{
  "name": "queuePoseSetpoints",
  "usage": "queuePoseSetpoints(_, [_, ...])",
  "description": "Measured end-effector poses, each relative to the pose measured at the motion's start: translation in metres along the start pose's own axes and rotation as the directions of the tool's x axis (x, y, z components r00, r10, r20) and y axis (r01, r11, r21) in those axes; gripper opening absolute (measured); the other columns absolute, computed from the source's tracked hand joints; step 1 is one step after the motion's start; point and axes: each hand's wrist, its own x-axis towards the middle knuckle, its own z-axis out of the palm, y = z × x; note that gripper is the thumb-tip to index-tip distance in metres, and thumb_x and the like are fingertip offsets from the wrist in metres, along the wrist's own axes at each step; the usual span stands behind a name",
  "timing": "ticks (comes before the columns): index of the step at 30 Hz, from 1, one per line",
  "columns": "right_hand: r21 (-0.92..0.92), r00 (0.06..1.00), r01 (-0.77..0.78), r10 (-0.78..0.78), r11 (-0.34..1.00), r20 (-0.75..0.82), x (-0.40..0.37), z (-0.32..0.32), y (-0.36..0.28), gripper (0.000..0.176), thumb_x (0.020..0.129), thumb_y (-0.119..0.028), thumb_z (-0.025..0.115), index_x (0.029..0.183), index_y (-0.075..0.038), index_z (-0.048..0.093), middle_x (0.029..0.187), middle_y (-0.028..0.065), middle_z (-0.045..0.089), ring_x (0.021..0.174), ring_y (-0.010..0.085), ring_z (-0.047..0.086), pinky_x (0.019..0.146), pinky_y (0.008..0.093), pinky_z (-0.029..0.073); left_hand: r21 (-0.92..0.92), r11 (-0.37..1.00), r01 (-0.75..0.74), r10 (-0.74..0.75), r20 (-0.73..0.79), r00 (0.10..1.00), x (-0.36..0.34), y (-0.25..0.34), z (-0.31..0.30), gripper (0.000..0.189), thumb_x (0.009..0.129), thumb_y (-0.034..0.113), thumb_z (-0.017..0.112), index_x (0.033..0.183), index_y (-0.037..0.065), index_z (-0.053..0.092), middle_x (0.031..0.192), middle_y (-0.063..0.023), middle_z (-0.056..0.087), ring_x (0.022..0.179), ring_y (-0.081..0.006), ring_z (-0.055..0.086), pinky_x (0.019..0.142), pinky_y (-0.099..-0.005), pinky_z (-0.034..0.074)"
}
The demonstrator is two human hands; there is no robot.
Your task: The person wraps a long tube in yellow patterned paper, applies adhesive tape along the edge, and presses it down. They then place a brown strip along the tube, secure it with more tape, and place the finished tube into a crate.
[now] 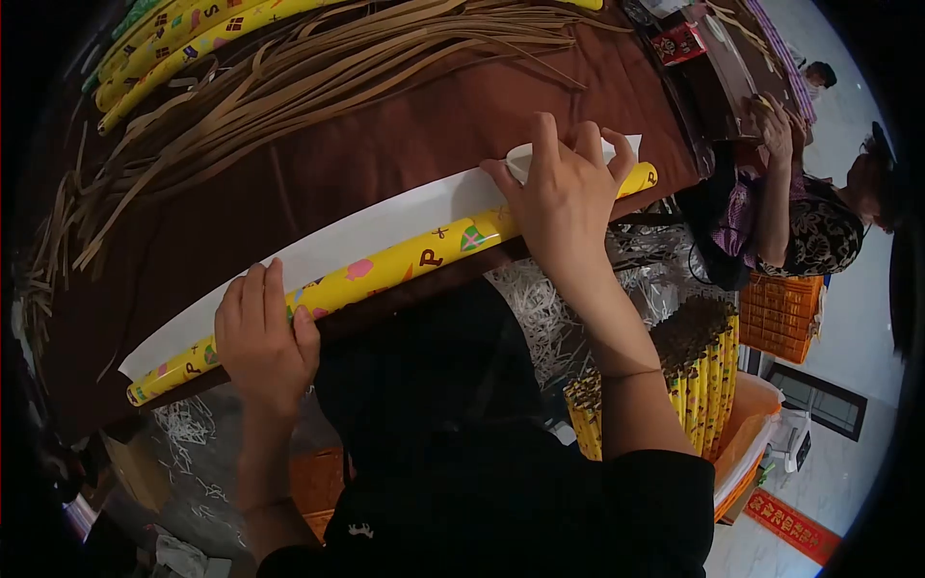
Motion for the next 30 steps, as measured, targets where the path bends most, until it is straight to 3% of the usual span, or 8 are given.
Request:
queuePoseSetpoints(4, [-0.021,1.0,0.007,-0.007,1.0,0.002,-0.001,-0.001,-0.002,0.046,0.071,-0.026,0.08,0.103,-0.007,0.053,0.069,0.0016,0.064,0.091,0.0228,0.054,0.098,0.0474,0.029,0.104,0.994,-0.017,0.022,-0.053,0.998,0.024,0.031,0.002,0.043,0.084,0.027,0.056,0.112,-0.004,0.061,0.111,-0.0184,0.058,0.102,-0.0339,0.056,0.087,-0.0445,0.047])
queuePoseSetpoints(6, [-0.03,1.0,0.013,-0.013,0.999,-0.001,-0.001,-0.002,-0.003,0.046,0.071,-0.026,0.079,0.104,-0.008,0.054,0.071,0.0019,0.065,0.091,0.0232,0.054,0.098,0.0476,0.029,-0.146,0.987,-0.073,0.066,-0.054,0.996,0.039,0.059,0.01,0.043,0.081,0.028,0.059,0.109,-0.005,0.061,0.107,-0.0174,0.059,0.097,-0.0327,0.056,0.085,-0.0427,0.047])
queuePoseSetpoints(11, [-0.033,1.0,0.006,-0.006,0.999,0.005,-0.001,-0.003,-0.004,0.045,0.072,-0.028,0.078,0.104,-0.007,0.055,0.072,0.002,0.064,0.091,0.0235,0.054,0.098,0.048,0.029,-0.293,0.94,-0.176,0.113,-0.218,0.969,0.084,0.119,0.027,0.031,0.076,0.021,0.063,0.094,-0.004,0.064,0.096,-0.0139,0.058,0.089,-0.0288,0.056,0.078,-0.039,0.048])
queuePoseSetpoints(15, [-0.037,1.0,-0.009,0.01,0.999,0.022,-0.001,-0.005,-0.001,0.045,0.072,-0.028,0.078,0.104,-0.007,0.055,0.07,0.0016,0.064,0.092,0.0233,0.054,0.099,0.0481,0.029,-0.296,0.944,-0.145,0.088,-0.196,0.977,0.094,0.131,0.038,0.031,0.076,0.02,0.061,0.095,-0.004,0.064,0.1,-0.0128,0.059,0.09,-0.0296,0.056,0.081,-0.0388,0.049])
queuePoseSetpoints(18, [0.031,0.999,0.033,-0.032,0.999,-0.007,0.002,-0.007,0.01,0.046,0.072,-0.03,0.079,0.105,-0.008,0.055,0.069,0.0019,0.063,0.089,0.0233,0.055,0.098,0.0491,0.029,-0.269,0.949,-0.164,0.119,-0.174,0.977,0.089,0.126,0.038,0.034,0.077,0.022,0.06,0.099,-0.004,0.065,0.105,-0.0127,0.06,0.093,-0.0301,0.057,0.084,-0.0391,0.049])
queuePoseSetpoints(20, [0.212,0.977,0.164,-0.188,0.964,0.101,0.008,-0.014,0.032,0.046,0.073,-0.035,0.079,0.103,-0.009,0.057,0.069,0.002,0.063,0.086,0.0232,0.055,0.098,0.0496,0.03,-0.258,0.952,-0.165,0.131,-0.145,0.981,0.088,0.124,0.036,0.037,0.078,0.023,0.059,0.102,-0.004,0.065,0.107,-0.0128,0.06,0.095,-0.0306,0.057,0.085,-0.0395,0.05])
queuePoseSetpoints(24, [0.4,0.906,0.227,-0.343,0.888,0.247,0.02,-0.031,0.069,0.045,0.073,-0.041,0.08,0.096,-0.008,0.061,0.072,0.0022,0.063,0.085,0.0245,0.056,0.098,0.0453,0.033,-0.191,0.966,-0.175,0.154,-0.121,0.981,0.086,0.123,0.038,0.042,0.079,0.024,0.058,0.109,-0.005,0.064,0.112,-0.0132,0.059,0.097,-0.0322,0.057,0.086,-0.0413,0.05])
queuePoseSetpoints(30, [0.345,0.943,0.028,-0.14,0.938,0.303,0.014,-0.05,0.136,0.041,0.077,-0.037,0.081,0.097,-0.007,0.062,0.071,0.0018,0.056,0.08,0.0186,0.053,0.094,0.0372,0.033,-0.195,0.969,-0.148,0.132,-0.094,0.987,0.083,0.128,0.039,0.043,0.081,0.023,0.056,0.112,-0.006,0.063,0.113,-0.0131,0.059,0.098,-0.0322,0.056,0.086,-0.0423,0.05])
